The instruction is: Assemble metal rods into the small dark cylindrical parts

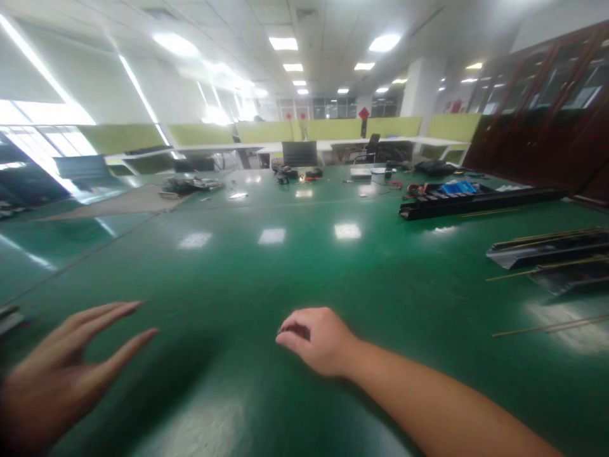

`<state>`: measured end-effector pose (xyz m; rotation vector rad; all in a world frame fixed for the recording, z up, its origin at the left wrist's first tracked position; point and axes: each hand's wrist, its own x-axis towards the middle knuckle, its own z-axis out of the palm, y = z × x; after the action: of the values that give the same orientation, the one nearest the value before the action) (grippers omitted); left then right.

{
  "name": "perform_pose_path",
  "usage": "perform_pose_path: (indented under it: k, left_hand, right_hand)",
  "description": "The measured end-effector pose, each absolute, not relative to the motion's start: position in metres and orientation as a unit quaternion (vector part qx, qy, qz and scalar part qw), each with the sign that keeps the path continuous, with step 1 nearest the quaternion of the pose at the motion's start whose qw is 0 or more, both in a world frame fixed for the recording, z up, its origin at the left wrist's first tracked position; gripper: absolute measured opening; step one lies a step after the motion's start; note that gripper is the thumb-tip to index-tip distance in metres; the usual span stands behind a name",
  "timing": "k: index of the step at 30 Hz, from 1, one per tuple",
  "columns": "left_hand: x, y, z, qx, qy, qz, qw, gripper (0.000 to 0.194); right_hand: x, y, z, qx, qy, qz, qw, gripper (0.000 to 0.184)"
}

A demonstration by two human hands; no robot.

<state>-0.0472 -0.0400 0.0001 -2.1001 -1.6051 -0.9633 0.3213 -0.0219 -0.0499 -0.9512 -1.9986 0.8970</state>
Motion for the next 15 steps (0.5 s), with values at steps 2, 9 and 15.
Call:
perform_pose_path:
  k: [2,9,15]
  left_hand:
    - [0.0,-0.037,0.002,-0.838,-0.434,-0.325,0.061,0.032]
    - [0.113,-0.03,-0.002,-0.889,-0.267,-0.319,-0.191,0.025]
    - [0.111,-0.036,0.0,-0.794,-0.353,-0.415,-0.27,0.011]
  right_hand:
    - [0.322,-0.022,-0.05,-0.36,-0.736,0.431,0.378,0.022]
    - [0.324,-0.014,-0.054,-0.261,-0.638,0.618,0.376,0.031]
    - [0.326,-0.013,-0.057,-0.25,-0.57,0.711,0.328,0.048]
